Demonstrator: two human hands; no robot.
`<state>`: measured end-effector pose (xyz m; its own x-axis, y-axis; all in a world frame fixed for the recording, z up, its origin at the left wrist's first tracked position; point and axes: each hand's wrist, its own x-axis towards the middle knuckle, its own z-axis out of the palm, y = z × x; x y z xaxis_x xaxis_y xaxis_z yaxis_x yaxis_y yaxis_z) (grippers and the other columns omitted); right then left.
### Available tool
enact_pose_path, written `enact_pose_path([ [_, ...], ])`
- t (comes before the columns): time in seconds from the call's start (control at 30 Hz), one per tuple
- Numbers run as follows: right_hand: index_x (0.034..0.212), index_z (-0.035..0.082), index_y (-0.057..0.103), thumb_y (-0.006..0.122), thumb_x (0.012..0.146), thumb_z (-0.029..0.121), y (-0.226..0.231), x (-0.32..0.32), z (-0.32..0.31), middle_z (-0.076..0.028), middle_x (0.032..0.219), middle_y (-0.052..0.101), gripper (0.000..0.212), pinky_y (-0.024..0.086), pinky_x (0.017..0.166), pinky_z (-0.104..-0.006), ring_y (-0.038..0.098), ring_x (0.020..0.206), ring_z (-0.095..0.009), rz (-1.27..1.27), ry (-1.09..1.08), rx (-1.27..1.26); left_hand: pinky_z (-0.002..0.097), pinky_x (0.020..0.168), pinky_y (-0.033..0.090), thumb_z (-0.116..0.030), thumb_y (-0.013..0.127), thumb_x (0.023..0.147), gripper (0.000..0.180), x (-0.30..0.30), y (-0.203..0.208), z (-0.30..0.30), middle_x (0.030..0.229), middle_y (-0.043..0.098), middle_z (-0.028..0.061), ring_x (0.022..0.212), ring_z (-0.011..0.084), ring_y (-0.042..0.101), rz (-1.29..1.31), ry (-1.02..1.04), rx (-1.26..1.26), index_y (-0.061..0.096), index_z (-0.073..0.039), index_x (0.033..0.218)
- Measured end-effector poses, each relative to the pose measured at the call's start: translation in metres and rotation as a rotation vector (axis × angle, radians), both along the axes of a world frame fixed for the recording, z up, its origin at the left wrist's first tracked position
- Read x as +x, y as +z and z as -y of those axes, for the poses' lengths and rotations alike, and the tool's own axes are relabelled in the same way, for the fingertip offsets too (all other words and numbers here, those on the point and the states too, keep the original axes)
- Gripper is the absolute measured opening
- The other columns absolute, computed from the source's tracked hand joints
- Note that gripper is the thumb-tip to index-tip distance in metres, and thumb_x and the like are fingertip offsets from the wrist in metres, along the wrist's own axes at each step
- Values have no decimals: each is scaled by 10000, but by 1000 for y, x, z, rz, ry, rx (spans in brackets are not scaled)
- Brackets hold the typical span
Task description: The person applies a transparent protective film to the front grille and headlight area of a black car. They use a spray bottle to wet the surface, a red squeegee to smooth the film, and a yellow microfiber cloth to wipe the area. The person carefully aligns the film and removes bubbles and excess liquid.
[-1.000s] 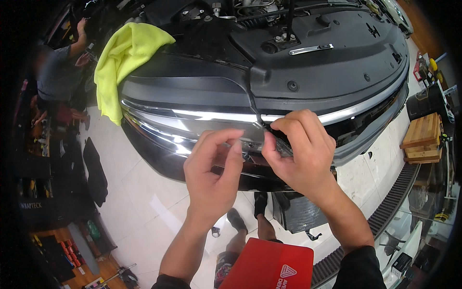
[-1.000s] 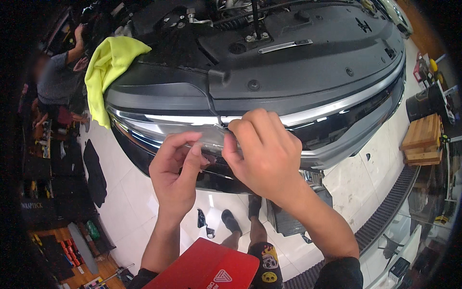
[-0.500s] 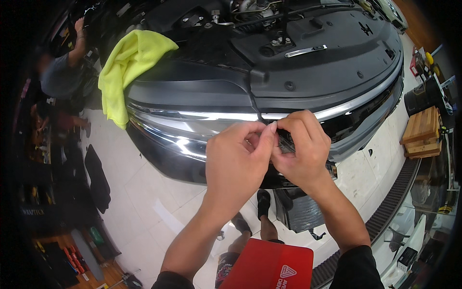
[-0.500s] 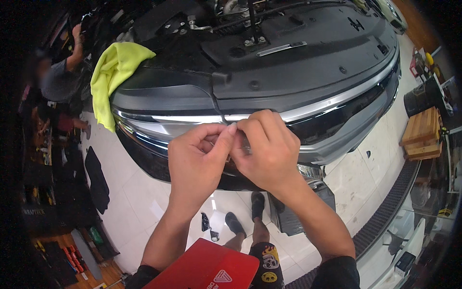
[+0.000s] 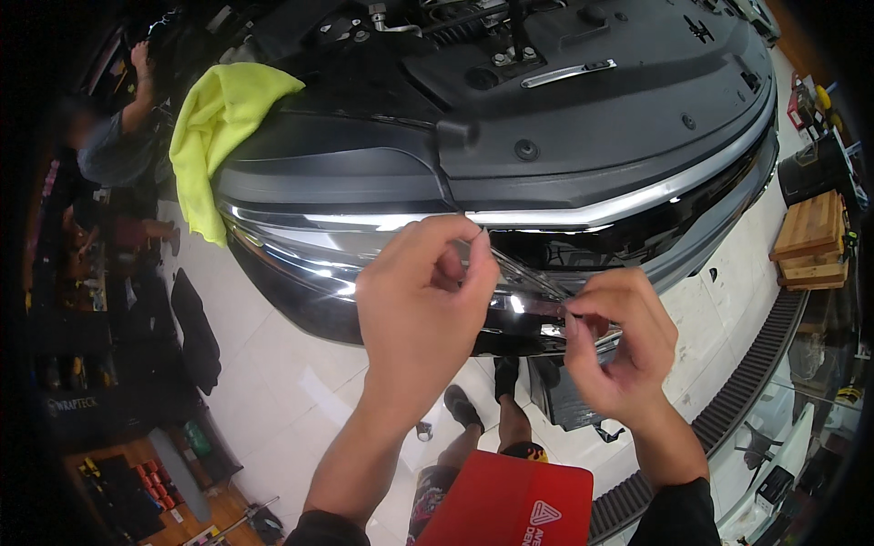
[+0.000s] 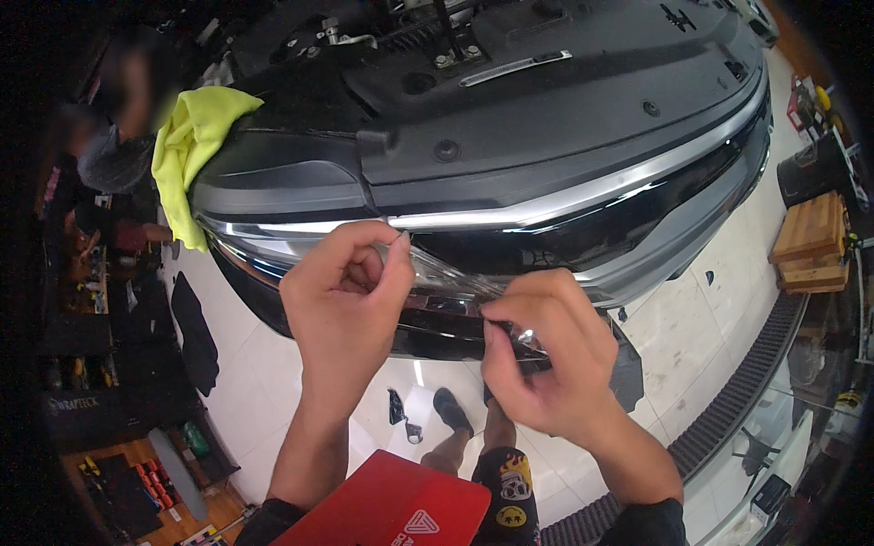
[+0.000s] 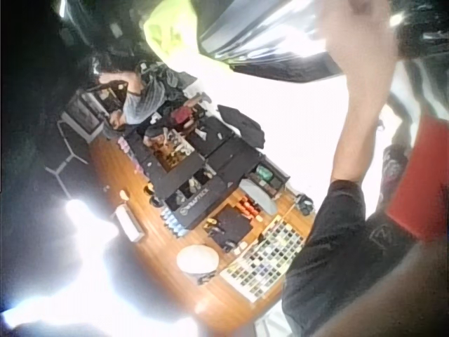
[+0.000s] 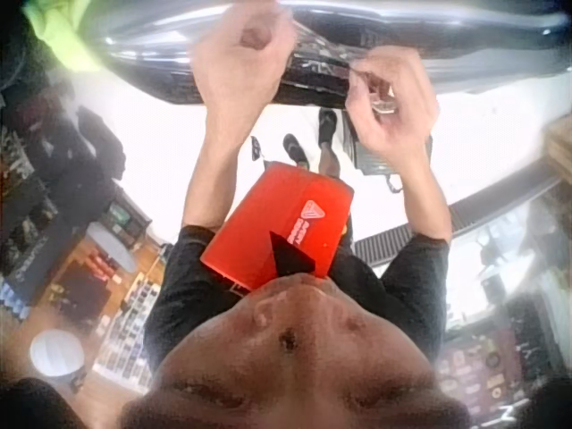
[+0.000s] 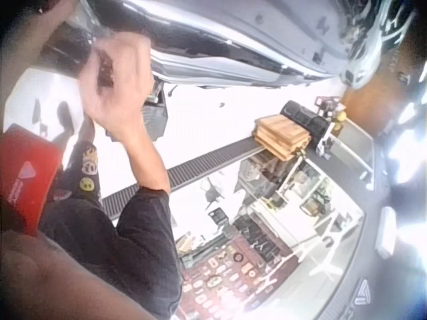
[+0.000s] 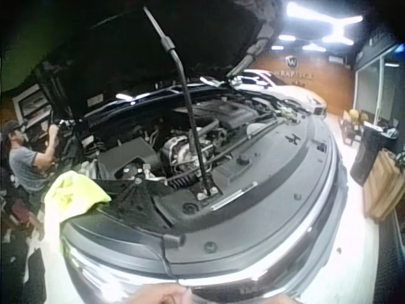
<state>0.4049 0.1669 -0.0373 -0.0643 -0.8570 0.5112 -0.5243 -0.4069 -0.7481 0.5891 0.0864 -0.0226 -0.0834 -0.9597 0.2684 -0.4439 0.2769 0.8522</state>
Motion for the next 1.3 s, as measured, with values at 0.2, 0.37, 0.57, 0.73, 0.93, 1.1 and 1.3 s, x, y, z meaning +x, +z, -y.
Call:
enact_pose_path([
  [0.2,990,-36,740,734,760,-74,27,-6,-14,-157,950,690,234,519,614,-278,663,766,-202,162,227,49,228,523,444,15,794,855,109,7,-9,4,694,581,3,584,53,559,85,-33,-120,743,-43,933],
  [0.37,995,-41,762,743,739,-91,38,-5,-18,-174,961,696,262,530,616,-282,668,734,-201,220,280,94,231,542,498,46,796,818,157,13,-15,11,779,624,16,608,91,610,126,-156,-331,746,-50,932],
  [0.57,989,20,794,723,745,-35,38,-8,-14,-121,967,713,260,547,623,-298,684,734,-212,206,413,96,237,530,493,59,794,796,180,17,-13,12,779,615,22,589,106,602,161,-163,-345,738,-56,922],
  [0.73,861,146,843,792,788,71,49,-3,-25,-91,1004,757,116,610,653,-331,731,817,-235,253,544,86,237,505,448,40,806,793,179,13,-15,11,740,574,18,561,101,557,140,-82,-284,736,-60,924],
  [0.93,932,51,793,794,665,148,49,27,-16,-105,939,733,283,561,598,-289,715,827,-255,135,420,-392,229,516,458,47,794,800,147,7,-12,10,749,590,19,593,74,554,70,-29,-255,737,-48,897],
  [1.1,943,53,810,763,678,157,64,33,-27,-93,908,725,289,555,582,-284,714,810,-247,120,363,-364,213,568,422,41,785,817,116,4,-9,6,745,618,11,627,53,512,32,-35,-208,744,-21,906],
  [1.3,964,89,812,783,688,128,51,35,-22,-110,957,708,280,617,611,-318,719,840,-263,92,453,-389,215,557,431,47,784,814,106,9,-10,9,748,616,13,618,57,520,39,-40,-213,741,-20,883],
])
